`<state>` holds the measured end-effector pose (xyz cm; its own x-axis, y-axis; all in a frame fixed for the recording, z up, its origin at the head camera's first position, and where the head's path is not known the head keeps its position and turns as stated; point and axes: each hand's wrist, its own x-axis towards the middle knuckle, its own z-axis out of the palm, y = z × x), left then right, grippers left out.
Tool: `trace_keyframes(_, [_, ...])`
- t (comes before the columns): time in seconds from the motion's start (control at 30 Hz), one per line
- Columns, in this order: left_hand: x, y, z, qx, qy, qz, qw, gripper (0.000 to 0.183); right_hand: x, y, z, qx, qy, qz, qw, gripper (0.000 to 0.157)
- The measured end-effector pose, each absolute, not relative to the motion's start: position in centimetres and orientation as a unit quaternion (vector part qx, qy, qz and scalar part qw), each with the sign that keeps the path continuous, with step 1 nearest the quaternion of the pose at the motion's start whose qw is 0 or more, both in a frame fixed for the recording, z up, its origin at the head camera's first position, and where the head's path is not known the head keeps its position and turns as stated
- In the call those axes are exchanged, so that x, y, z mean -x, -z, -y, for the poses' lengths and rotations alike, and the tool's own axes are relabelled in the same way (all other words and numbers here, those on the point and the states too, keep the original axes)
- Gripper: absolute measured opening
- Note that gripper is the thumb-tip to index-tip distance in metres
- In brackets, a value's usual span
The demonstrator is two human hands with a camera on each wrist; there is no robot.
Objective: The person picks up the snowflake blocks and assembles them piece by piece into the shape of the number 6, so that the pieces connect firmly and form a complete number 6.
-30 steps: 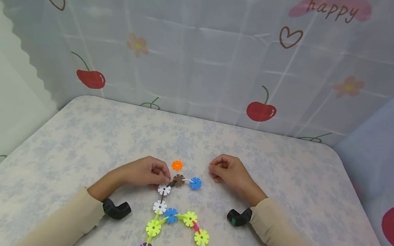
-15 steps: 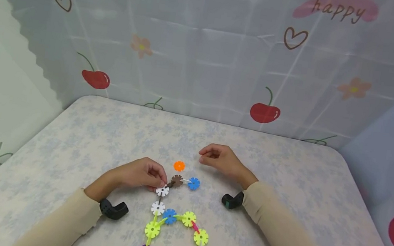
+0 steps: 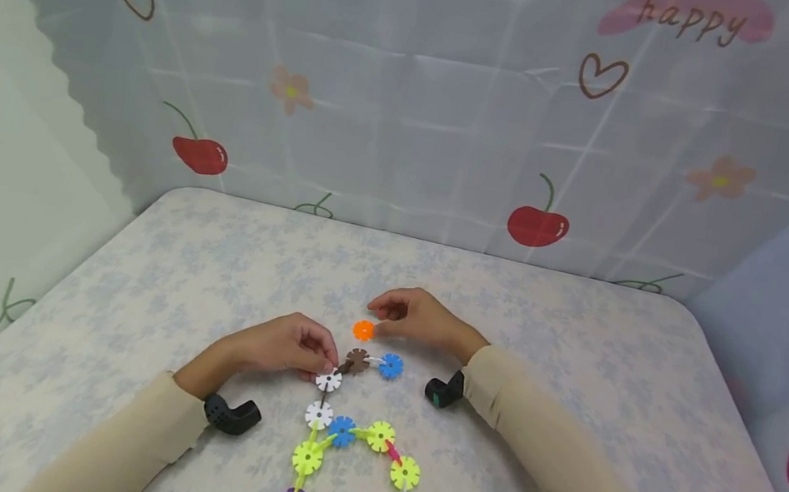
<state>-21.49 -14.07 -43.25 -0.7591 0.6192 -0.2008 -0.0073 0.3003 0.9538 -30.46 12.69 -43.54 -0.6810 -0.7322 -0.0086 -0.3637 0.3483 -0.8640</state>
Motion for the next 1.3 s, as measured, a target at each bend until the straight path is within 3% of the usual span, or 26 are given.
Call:
trace_keyframes(0.17, [21.5, 43.2, 14.0, -0.203, -0.555, -0.756, 0.281, 0.006, 30.4, 43.4, -12.5, 0.367, 0.404, -0.814, 0.198, 0.035])
trace_keyframes(0.37, [21.4, 43.2, 13.9, -0.208, -0.557, -0.752, 0.284, 0.006, 30.3, 43.6, -12.4, 0.37, 0.379, -0.829, 0.181, 0.022])
trace_keyframes(0.6, [21.5, 43.3, 14.0, -0.215, -0.556, -0.751, 0.284, 0.008, 30.2, 43.6, -12.0, 0.38, 0.362, -0.83, 0.19, 0.032])
trace_keyframes(0.8, [21.6, 43.4, 14.0, -0.207, -0.559, -0.75, 0.286, 0.007, 30.3, 43.5, -11.9, 0.384, 0.359, -0.831, 0.182, 0.023])
trace_keyframes(1.07, [21.7, 43.3, 13.5, -0.209, -0.552, -0.754, 0.288, 0.007, 29.3, 43.0, -14.3, 0.308, 0.432, -0.825, 0.194, 0.007])
trace_keyframes(1.3, [21.3, 43.0, 13.9, -0.196, -0.549, -0.759, 0.288, 0.006, 27.7, 42.8, -17.5, 0.248, 0.461, -0.826, 0.208, 0.009])
